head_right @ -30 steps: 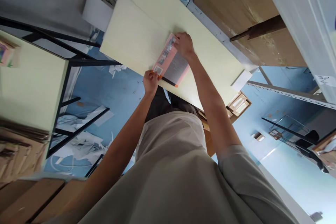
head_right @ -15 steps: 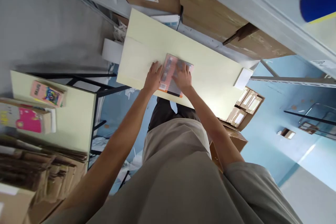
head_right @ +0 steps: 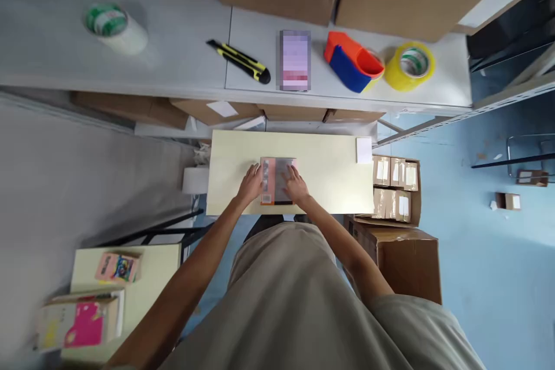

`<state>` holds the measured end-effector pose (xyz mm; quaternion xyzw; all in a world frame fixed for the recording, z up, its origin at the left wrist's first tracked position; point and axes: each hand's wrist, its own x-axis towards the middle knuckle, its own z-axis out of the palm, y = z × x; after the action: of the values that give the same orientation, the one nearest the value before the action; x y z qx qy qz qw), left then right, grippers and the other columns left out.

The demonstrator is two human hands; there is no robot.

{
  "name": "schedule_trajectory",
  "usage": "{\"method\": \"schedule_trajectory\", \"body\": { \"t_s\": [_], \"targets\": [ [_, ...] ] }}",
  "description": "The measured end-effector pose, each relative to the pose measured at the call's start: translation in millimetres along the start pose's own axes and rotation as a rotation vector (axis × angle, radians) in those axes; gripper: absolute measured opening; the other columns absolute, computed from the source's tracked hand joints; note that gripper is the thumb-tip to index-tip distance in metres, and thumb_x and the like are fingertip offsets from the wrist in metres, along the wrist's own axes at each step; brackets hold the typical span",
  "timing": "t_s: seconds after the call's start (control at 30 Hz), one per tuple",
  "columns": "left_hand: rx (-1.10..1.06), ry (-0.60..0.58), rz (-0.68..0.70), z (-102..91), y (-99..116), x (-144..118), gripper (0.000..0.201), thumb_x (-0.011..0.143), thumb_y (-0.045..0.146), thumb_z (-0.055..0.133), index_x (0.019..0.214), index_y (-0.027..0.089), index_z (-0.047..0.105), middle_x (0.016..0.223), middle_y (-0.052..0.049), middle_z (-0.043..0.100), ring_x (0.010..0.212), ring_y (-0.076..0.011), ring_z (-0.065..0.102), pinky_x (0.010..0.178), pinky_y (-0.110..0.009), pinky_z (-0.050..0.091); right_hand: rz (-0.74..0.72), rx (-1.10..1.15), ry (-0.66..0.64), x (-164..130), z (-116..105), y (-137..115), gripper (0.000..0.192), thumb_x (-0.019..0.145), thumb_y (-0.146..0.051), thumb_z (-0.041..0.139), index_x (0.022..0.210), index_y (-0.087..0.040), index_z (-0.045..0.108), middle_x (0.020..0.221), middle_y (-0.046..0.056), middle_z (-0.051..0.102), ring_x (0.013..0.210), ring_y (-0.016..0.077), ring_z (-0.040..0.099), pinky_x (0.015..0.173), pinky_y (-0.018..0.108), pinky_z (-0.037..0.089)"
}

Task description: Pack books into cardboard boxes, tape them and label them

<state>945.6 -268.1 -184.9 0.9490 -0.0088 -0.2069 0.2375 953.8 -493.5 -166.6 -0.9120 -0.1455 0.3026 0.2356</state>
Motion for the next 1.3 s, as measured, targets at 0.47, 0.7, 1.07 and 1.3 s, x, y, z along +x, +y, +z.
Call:
{"method": "schedule_trajectory", "body": {
  "t_s": [0.47, 0.7, 1.07, 1.3],
  "targets": [
    [-0.357, 0.754, 0.436, -239.1, 114, 75, 0.020, 0.105, 0.016, 0.068, 0.118, 0.025, 0.080, 0.134, -0.011, 0.083, 0.139, -0.0348, 0.074, 0.134, -0.051, 0.054, -0.466, -0.030, 0.762, 84, -238, -132, 0.038, 0.121, -0.030, 0.055, 0.157, -0.024, 0.063, 0.171, 0.018, 0.061, 0.164, 0.0374, 0.054, 0.141, 0.065, 0.046],
    [-0.347, 0.785, 0.390, -245.6, 76, 75, 0.027, 0.106, 0.014, 0.062, 0.125, 0.023, 0.080, 0.134, -0.009, 0.081, 0.140, -0.0328, 0.073, 0.136, -0.052, 0.052, -0.168, -0.136, 0.484, 140, -278, -181, 0.031, 0.121, -0.009, 0.051, 0.151, -0.004, 0.060, 0.158, 0.030, 0.069, 0.162, 0.0399, 0.057, 0.140, 0.063, 0.041],
    [-0.304, 0.210, -0.158, 8.6, -63, -13, 0.052, 0.094, 0.004, 0.060, 0.143, 0.015, 0.075, 0.169, -0.022, 0.069, 0.169, -0.0361, 0.057, 0.148, -0.056, 0.040, -0.313, 0.120, 0.532, 48, -144, -112, 0.044, 0.120, -0.038, 0.049, 0.160, -0.023, 0.062, 0.153, 0.018, 0.071, 0.150, 0.0418, 0.063, 0.134, 0.063, 0.054],
    [-0.354, 0.086, -0.091, 67.9, -60, -30, 0.042, 0.103, 0.017, 0.067, 0.144, 0.022, 0.075, 0.191, -0.018, 0.047, 0.188, -0.0361, 0.026, 0.152, -0.064, 0.027, 0.150, 0.255, 0.358, -13, 37, -22, 0.056, 0.103, -0.029, 0.059, 0.158, -0.023, 0.066, 0.149, 0.024, 0.070, 0.142, 0.0437, 0.072, 0.122, 0.065, 0.064]
  ]
}}
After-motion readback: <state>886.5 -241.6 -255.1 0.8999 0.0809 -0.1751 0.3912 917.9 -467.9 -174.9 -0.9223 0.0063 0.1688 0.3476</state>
